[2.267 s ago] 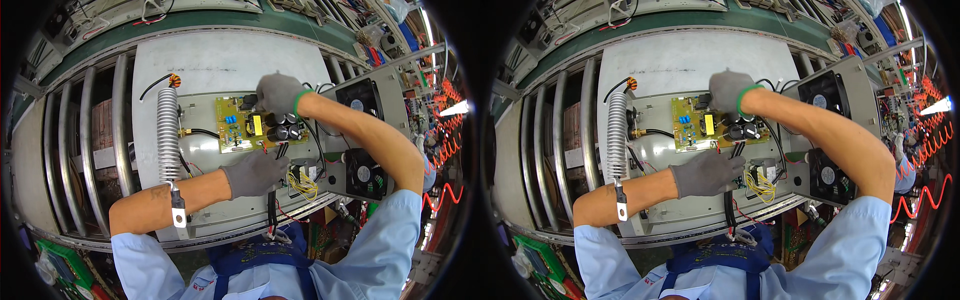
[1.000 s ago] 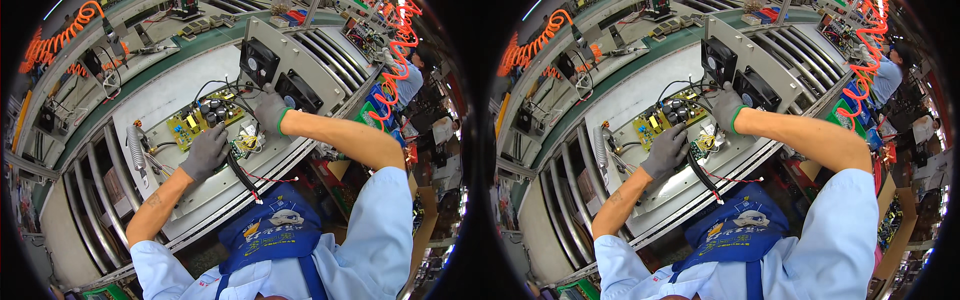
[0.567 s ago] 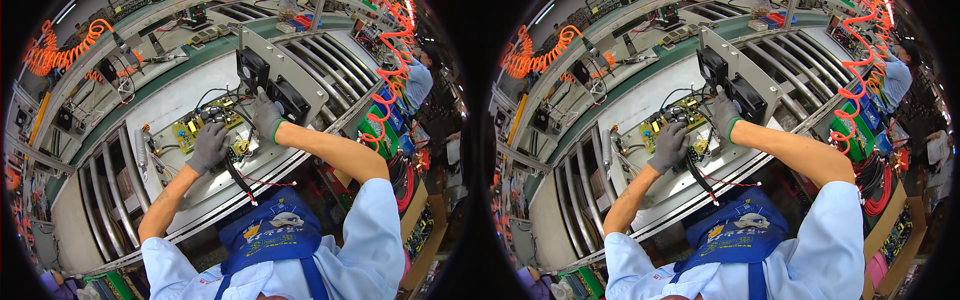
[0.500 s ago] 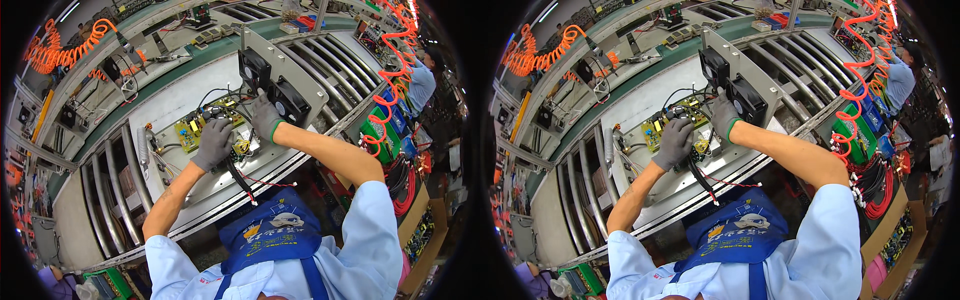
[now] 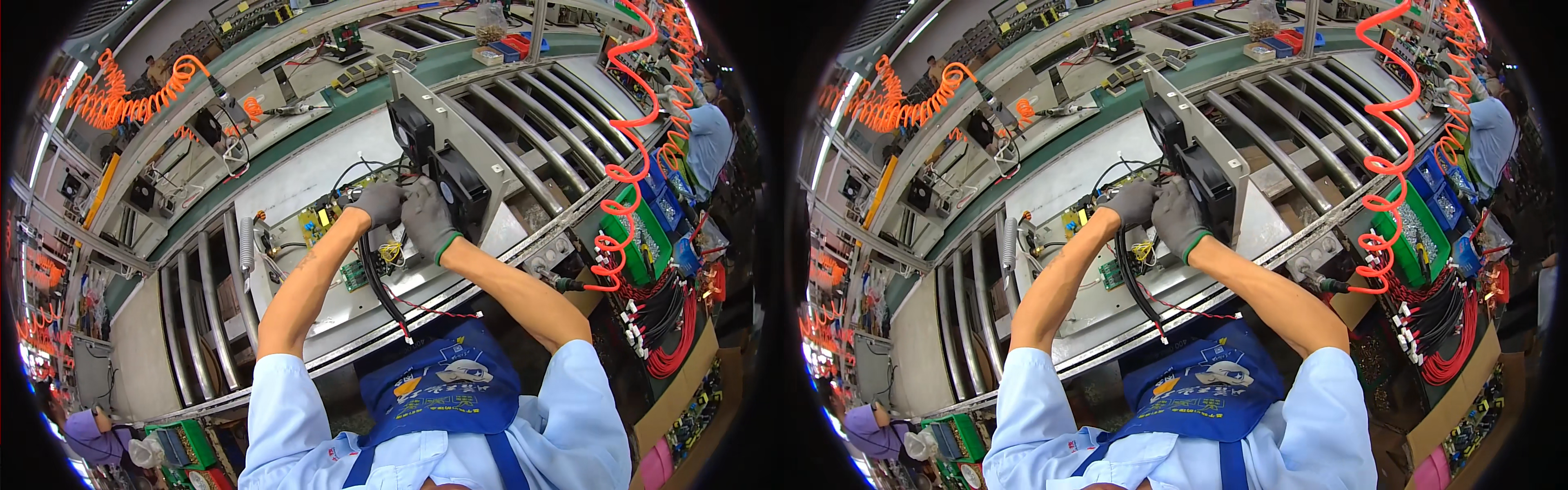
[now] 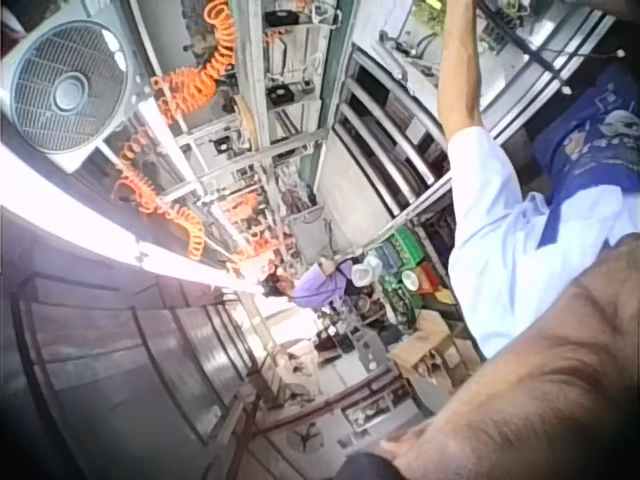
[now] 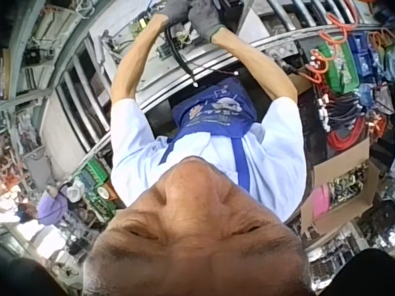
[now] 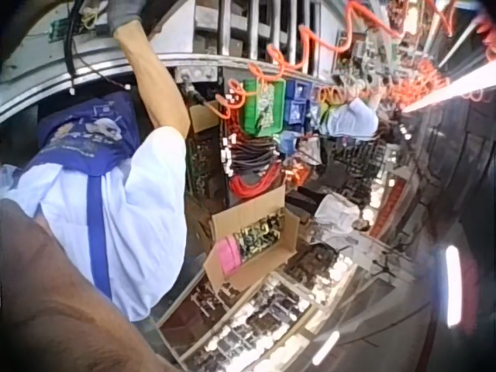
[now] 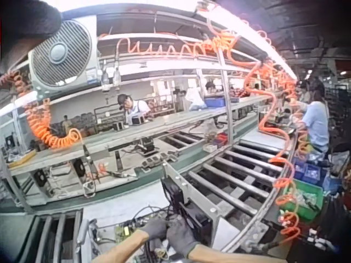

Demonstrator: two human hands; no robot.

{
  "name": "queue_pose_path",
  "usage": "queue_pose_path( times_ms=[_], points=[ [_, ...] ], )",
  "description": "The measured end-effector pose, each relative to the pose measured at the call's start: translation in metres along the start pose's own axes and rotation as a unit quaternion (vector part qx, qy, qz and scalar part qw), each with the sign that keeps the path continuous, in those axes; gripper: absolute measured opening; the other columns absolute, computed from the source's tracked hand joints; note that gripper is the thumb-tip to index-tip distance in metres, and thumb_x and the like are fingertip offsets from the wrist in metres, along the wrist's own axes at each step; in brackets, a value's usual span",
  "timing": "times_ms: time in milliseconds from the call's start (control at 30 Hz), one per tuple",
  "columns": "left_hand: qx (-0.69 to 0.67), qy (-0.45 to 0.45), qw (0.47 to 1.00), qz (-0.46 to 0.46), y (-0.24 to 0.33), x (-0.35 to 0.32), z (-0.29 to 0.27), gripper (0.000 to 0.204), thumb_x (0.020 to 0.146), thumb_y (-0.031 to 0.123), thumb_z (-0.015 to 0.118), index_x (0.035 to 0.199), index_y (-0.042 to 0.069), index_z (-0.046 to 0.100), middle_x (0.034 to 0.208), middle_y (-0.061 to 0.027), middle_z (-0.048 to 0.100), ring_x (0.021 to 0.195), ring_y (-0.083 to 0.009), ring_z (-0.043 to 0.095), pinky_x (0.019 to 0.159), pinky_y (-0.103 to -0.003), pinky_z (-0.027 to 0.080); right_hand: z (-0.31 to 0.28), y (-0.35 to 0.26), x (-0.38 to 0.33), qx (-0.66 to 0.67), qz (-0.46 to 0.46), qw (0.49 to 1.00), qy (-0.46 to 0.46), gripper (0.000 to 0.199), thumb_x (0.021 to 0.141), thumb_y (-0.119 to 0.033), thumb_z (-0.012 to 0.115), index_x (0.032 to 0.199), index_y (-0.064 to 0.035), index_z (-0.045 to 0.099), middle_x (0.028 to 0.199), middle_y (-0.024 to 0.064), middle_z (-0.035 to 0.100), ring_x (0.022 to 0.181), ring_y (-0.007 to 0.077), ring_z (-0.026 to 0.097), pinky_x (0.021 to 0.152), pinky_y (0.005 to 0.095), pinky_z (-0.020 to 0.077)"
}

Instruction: Assemble electronic components into a metal enclosure including circuit boards, wiring, and fans.

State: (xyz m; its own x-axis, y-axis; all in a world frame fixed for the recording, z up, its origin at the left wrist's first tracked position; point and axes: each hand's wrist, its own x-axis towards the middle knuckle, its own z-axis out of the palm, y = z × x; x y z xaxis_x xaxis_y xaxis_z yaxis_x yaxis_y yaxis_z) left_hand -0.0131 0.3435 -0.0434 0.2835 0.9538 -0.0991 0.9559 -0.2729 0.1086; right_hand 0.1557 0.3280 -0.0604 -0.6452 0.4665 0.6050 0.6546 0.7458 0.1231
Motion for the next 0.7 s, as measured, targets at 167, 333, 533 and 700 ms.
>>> queue_pose_path(
  times_ms=[167,333,533,700],
  points=[
    [0.269,0.073,0.959,0.049,0.020,0.011,-0.020,0.020,0.077,0.021,0.069,0.096,0.017,0.073,0.099,-0.0109,0.069,0.100,-0.0296,0.065,0.079,-0.041,0.050,-0.027,-0.002,-0.030,0.043,-0.014,0.998,-0.044,0.015,0.085,-0.008,0.055,0.090,-0.0001,0.067,0.103,0.0179,0.065,0.110,0.0327,0.057,0.107,0.0465,0.0395],
    [0.324,0.040,0.944,0.041,0.044,0.003,-0.077,0.022,0.078,0.023,0.068,0.096,0.014,0.077,0.109,-0.0087,0.066,0.114,-0.0260,0.057,0.089,-0.039,0.046,-0.079,-0.001,-0.071,0.160,-0.015,0.986,-0.037,0.017,0.081,-0.014,0.066,0.096,-0.0056,0.065,0.108,0.0114,0.064,0.114,0.0329,0.054,0.107,0.0446,0.0404],
    [0.387,0.085,0.918,-0.031,0.057,-0.050,-0.138,0.015,0.079,0.023,0.068,0.084,0.013,0.078,0.106,-0.0085,0.066,0.114,-0.0251,0.055,0.098,-0.040,0.042,-0.097,0.017,-0.128,0.320,0.099,0.942,-0.037,0.019,0.085,-0.014,0.067,0.101,-0.0042,0.065,0.105,0.0119,0.066,0.103,0.0342,0.062,0.096,0.0463,0.0477],
    [0.262,0.034,0.964,-0.019,0.140,-0.110,-0.138,0.011,0.077,0.021,0.072,0.074,0.010,0.073,0.083,-0.0085,0.068,0.078,-0.0267,0.068,0.067,-0.040,0.054,-0.132,0.027,-0.120,0.452,0.209,0.867,-0.009,0.014,0.093,-0.013,0.063,0.102,-0.0033,0.066,0.098,0.0153,0.068,0.090,0.0346,0.065,0.082,0.0411,0.0525]
  ],
)
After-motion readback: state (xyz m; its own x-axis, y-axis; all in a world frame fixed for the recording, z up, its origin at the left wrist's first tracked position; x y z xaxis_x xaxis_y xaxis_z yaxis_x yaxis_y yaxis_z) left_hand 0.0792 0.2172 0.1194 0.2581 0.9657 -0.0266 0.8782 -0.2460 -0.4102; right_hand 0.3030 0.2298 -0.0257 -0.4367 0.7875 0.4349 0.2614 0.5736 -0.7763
